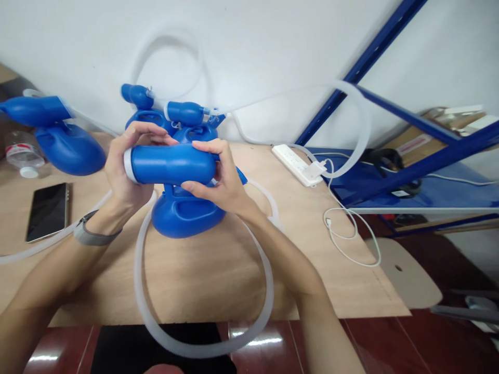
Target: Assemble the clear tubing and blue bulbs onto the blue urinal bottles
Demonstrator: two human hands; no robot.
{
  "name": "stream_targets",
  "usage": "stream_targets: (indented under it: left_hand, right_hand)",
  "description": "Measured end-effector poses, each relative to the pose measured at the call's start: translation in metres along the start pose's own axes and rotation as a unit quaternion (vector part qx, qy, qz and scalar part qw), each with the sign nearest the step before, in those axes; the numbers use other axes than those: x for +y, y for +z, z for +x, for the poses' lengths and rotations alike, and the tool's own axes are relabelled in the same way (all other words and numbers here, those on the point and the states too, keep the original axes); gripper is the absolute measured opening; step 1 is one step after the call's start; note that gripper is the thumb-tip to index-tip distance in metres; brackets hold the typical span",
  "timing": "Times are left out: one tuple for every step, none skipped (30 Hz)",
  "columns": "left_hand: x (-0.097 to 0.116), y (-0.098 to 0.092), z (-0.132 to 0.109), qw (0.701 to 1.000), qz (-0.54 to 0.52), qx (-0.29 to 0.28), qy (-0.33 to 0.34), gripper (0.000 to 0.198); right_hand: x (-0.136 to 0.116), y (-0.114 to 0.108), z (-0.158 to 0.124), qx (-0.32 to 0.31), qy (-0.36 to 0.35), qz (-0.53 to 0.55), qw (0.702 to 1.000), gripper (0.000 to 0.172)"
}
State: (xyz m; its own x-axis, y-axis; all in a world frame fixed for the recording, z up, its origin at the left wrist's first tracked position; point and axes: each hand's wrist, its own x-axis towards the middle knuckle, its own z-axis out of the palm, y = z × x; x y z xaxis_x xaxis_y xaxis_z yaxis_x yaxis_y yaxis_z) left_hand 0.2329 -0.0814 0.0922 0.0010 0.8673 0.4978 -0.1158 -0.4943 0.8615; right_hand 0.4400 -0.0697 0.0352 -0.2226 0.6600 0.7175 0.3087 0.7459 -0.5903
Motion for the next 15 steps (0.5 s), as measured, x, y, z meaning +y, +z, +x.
stream_targets:
  left_hand:
    - [-0.003,-0.001,0.001,1.0,-0.021,-0.013,0.018,0.056]
    - [-0.006,-0.002,0.002,0.998,-0.047,-0.03,0.038,0.054]
    - [-0.01,-0.004,0.003,0.994,-0.075,-0.049,0.058,0.052]
    - [-0.014,-0.005,0.004,0.99,-0.102,-0.064,0.074,0.049]
    - [-0.018,-0.006,0.005,0.986,-0.123,-0.075,0.086,0.046]
    - [-0.02,-0.006,0.005,0.983,-0.135,-0.078,0.093,0.044]
    - [-0.021,-0.005,0.005,0.982,-0.138,-0.075,0.101,0.042]
    - [-0.021,-0.004,0.003,0.983,-0.136,-0.065,0.109,0.041]
    - [-0.019,-0.002,0.0,0.983,-0.13,-0.052,0.119,0.041]
    - [-0.017,0.0,-0.004,0.983,-0.126,-0.041,0.129,0.039]
    - [-0.013,0.003,-0.008,0.981,-0.126,-0.03,0.144,0.038]
    - [-0.009,0.005,-0.013,0.978,-0.13,-0.024,0.162,0.036]
    - [-0.005,0.007,-0.017,0.974,-0.136,-0.024,0.178,0.034]
    - [-0.002,0.009,-0.02,0.97,-0.144,-0.029,0.195,0.033]
    - [0.001,0.009,-0.022,0.966,-0.15,-0.038,0.209,0.033]
  right_hand:
    - [0.003,0.001,0.001,0.007,-0.019,0.009,1.0,0.087]
    - [0.006,0.001,0.002,0.016,-0.04,0.019,0.999,0.088]
    - [0.009,0.001,0.003,0.025,-0.06,0.03,0.997,0.089]
    - [0.011,0.001,0.004,0.033,-0.076,0.039,0.996,0.089]
    - [0.012,0.0,0.005,0.038,-0.086,0.044,0.995,0.089]
    - [0.013,0.0,0.005,0.039,-0.091,0.046,0.994,0.089]
    - [0.013,-0.001,0.006,0.036,-0.093,0.047,0.994,0.089]
    - [0.012,-0.002,0.005,0.03,-0.091,0.046,0.994,0.09]
    - [0.011,-0.003,0.005,0.023,-0.089,0.045,0.995,0.09]
    - [0.01,-0.004,0.004,0.016,-0.088,0.043,0.995,0.091]
    - [0.008,-0.005,0.004,0.014,-0.092,0.041,0.995,0.091]
    - [0.006,-0.005,0.003,0.016,-0.104,0.039,0.994,0.089]
    - [0.004,-0.006,0.002,0.02,-0.122,0.039,0.992,0.086]
    - [0.001,-0.007,0.002,0.024,-0.14,0.04,0.989,0.082]
    - [-0.001,-0.007,0.002,0.026,-0.159,0.044,0.986,0.078]
